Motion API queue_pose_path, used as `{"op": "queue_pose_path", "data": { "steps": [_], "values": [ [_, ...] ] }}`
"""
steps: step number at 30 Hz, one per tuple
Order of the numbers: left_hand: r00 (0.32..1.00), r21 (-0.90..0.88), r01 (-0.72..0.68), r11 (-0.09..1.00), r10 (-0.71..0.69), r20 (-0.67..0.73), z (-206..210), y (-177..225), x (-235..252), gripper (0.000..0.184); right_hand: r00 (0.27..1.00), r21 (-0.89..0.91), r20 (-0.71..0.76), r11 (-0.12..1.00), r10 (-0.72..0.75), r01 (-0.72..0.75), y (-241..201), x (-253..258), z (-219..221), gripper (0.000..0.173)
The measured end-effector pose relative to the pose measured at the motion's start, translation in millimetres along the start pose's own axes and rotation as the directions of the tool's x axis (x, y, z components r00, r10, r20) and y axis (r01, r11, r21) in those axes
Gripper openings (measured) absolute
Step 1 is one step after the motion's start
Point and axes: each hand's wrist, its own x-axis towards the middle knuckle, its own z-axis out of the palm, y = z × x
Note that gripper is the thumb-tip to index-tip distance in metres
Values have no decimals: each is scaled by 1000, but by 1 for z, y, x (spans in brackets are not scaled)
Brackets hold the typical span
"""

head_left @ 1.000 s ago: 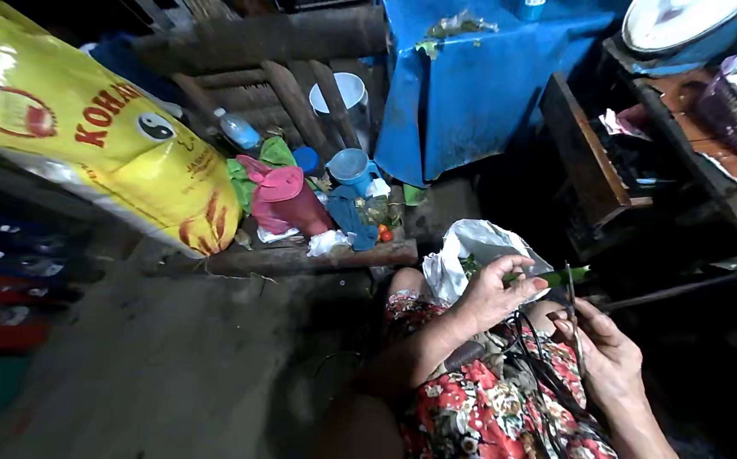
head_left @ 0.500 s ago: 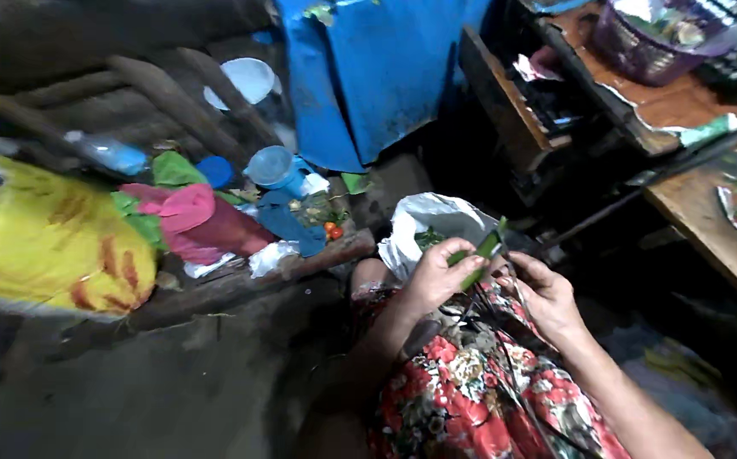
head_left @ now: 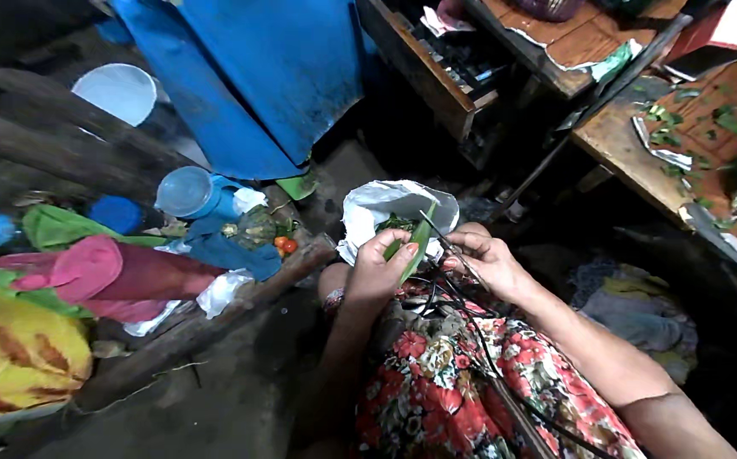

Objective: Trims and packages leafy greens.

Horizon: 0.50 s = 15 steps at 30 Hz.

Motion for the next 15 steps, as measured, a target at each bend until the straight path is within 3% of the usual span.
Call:
{"op": "queue_pose_path", "data": {
  "steps": [10,15],
  "values": [
    [997,-80,76,994,-77,-1,-9,-7,2,8,993,56,106,996,59,-65,-3,3,1,31],
    [998,-81,51,995,-54,-31,-13,-9,1,9,996,71,56,995,70,-74,0,3,2,29]
  ]
}}
